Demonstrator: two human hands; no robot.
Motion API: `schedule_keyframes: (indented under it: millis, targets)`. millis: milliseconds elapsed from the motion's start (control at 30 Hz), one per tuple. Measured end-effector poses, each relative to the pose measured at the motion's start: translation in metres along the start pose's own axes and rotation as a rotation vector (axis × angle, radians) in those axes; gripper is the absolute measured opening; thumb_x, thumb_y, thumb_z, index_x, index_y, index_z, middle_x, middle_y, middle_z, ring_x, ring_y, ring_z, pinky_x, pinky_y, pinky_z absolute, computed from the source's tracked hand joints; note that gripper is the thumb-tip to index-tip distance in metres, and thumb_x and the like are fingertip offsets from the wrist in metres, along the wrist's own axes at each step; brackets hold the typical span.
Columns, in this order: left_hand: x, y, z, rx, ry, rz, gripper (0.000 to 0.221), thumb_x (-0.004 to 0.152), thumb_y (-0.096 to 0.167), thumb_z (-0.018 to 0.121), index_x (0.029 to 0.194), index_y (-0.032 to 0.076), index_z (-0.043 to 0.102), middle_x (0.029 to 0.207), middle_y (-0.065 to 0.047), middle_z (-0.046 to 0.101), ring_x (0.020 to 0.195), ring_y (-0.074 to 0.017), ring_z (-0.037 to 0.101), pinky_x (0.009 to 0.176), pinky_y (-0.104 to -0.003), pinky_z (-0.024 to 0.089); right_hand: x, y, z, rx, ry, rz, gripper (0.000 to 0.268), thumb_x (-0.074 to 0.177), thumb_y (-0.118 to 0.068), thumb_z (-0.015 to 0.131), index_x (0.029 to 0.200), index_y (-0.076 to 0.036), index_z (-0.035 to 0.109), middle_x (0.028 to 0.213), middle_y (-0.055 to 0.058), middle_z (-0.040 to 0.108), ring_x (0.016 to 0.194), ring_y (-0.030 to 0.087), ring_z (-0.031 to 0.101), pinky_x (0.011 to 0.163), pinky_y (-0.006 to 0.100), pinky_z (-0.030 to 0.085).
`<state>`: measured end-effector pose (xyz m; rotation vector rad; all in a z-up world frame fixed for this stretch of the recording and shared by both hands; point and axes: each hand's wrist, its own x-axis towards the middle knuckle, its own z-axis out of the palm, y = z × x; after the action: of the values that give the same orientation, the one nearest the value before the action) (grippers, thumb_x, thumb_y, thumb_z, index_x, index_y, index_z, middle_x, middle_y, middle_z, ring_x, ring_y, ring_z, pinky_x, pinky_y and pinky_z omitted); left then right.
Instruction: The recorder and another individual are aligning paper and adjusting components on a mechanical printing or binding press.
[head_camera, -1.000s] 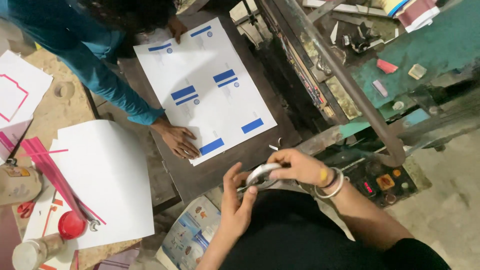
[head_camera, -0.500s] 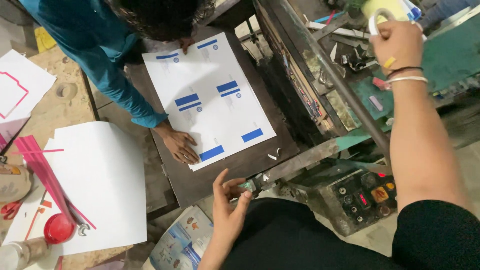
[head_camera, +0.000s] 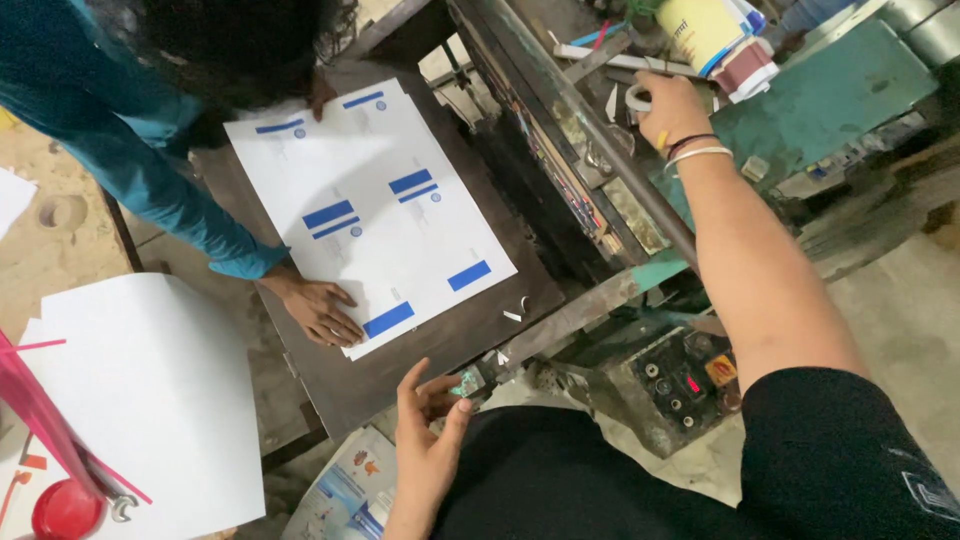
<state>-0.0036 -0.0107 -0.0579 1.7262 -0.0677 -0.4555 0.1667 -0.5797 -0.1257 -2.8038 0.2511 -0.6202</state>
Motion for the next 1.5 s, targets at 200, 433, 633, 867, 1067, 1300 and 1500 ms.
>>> schedule_keyframes:
  millis: [200, 433, 633, 867, 1067, 1300, 1500]
  targets:
    - [-0.007, 0.01, 0.0, 0.073, -0.042, 0.039, 0.069, 0.088, 0.013, 0.074, 0.148, 0.007, 0.039, 0.121, -0.016, 0.071, 0.096, -0.019, 0.071, 0.083, -0.034, 0.059, -0.005, 0.037, -0.061, 0.306, 0.164, 0.157, 0.034, 0.089, -0.005, 0.082, 0.122, 0.002, 0.072, 0.111, 0.015, 0.077, 0.102, 0.026, 0.074, 0.091, 0.037, 0.058]
    - [-0.012, 0.013, 0.001, 0.088, -0.013, 0.028, 0.065, 0.088, 0.012, 0.074, 0.145, 0.006, 0.044, 0.118, -0.014, 0.072, 0.094, -0.0191, 0.072, 0.082, -0.035, 0.059, -0.067, 0.1, -0.146, 0.032, -0.294, 0.095, 0.055, 0.089, -0.02, 0.086, 0.136, -0.001, 0.067, 0.117, 0.02, 0.074, 0.108, 0.032, 0.072, 0.096, 0.042, 0.055]
    - [-0.012, 0.015, 0.012, 0.137, -0.057, 0.043, 0.066, 0.086, 0.012, 0.076, 0.144, 0.006, 0.046, 0.116, -0.013, 0.074, 0.093, -0.0191, 0.073, 0.086, -0.034, 0.058, -0.127, 0.103, -0.123, -0.193, -0.578, 0.252, 0.092, 0.073, -0.035, 0.088, 0.158, -0.019, 0.058, 0.119, 0.024, 0.073, 0.11, 0.042, 0.068, 0.096, 0.05, 0.054]
    - [-0.011, 0.034, 0.028, 0.181, -0.104, 0.073, 0.065, 0.086, 0.016, 0.077, 0.143, 0.006, 0.047, 0.117, -0.012, 0.075, 0.096, -0.0213, 0.074, 0.087, -0.035, 0.058, -0.148, 0.126, -0.117, -0.12, -0.221, 0.238, 0.051, 0.093, -0.033, 0.083, 0.134, -0.009, 0.063, 0.112, 0.018, 0.077, 0.103, 0.03, 0.074, 0.096, 0.042, 0.057]
    - [-0.009, 0.028, 0.02, 0.117, -0.043, 0.05, 0.064, 0.087, 0.018, 0.075, 0.143, 0.008, 0.046, 0.118, -0.012, 0.075, 0.1, -0.021, 0.075, 0.089, -0.036, 0.059, -0.163, -0.002, -0.206, 0.774, 0.162, 0.361, 0.056, 0.105, 0.012, 0.071, 0.152, 0.001, 0.042, 0.123, 0.013, 0.068, 0.111, 0.016, 0.068, 0.106, 0.028, 0.057]
    - [-0.026, -0.011, -0.049, 0.451, 0.061, 0.102, 0.063, 0.086, 0.024, 0.079, 0.141, 0.014, 0.05, 0.115, -0.01, 0.074, 0.098, -0.0257, 0.073, 0.082, -0.039, 0.06, -0.165, -0.204, -0.143, 0.756, -0.379, 0.095, 0.038, 0.079, 0.0, 0.081, 0.115, 0.001, 0.068, 0.128, 0.009, 0.058, 0.107, 0.017, 0.063, 0.094, 0.029, 0.053]
    - [-0.113, -0.093, -0.122, 1.116, -0.352, -0.165, 0.091, 0.077, 0.03, 0.086, 0.152, 0.023, 0.034, 0.14, -0.013, 0.054, 0.115, -0.0367, 0.061, 0.097, -0.05, 0.047, -0.187, -0.301, 0.026, 0.912, -1.001, 0.288, 0.052, 0.081, -0.005, 0.079, 0.129, -0.006, 0.056, 0.11, 0.01, 0.075, 0.093, 0.014, 0.072, 0.078, 0.029, 0.058]
